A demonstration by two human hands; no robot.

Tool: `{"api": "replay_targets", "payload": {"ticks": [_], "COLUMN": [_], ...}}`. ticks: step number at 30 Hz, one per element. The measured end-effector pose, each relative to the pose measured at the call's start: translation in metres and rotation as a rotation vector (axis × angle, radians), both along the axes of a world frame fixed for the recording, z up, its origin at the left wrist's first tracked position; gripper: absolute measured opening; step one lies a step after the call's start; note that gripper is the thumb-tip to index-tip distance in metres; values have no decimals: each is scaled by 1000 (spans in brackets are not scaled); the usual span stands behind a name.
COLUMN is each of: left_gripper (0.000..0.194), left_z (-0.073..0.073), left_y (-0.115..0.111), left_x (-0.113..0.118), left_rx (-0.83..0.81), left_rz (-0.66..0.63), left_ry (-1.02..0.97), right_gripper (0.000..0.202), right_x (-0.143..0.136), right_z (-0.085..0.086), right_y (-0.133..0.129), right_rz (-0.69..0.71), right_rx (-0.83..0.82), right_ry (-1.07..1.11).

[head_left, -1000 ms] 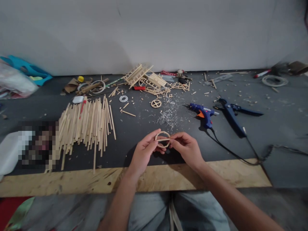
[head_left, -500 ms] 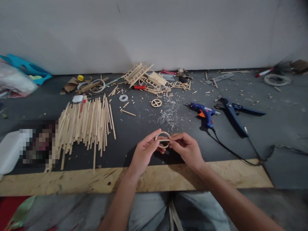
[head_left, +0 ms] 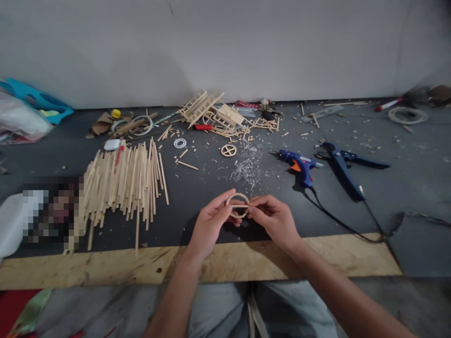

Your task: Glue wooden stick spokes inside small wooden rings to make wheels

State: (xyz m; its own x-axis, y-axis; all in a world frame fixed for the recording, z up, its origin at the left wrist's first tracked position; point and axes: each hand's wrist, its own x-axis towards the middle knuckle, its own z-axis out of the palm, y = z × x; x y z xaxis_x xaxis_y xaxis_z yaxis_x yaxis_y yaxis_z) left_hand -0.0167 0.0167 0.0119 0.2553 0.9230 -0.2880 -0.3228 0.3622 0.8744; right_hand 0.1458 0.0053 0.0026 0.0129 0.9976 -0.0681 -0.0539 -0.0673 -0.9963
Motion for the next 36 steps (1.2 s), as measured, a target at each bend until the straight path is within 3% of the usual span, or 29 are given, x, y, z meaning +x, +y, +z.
{"api": "replay_targets", "payload": {"ticks": [5,12,15,25,30,36], "left_gripper": [42,16,14,11,10,8], "left_z": [1,-5,-3,-3,-5,-1], "left_y": [-1,-4,-4,-6,-8,-11], "left_x": [6,7,7,10,7,6], "left_rx": [99,511,602,646,681,731], "left_rz": [29,31,-6,11,116,208], "left_ry": [171,554,630,748,889,992], "right_gripper": [9,9,8,13,15,12], "right_x": [-1,-3,-2,-1,-1,9], "right_z": [0,2,2,2,2,6], "right_y": [0,0,-1,2,3,6], "right_rz": [-4,4,25,63,60,-2], "right_rx": [26,22,23,-1,-29,199], "right_ry": [-24,-116,-139,-222,-221,-472]}}
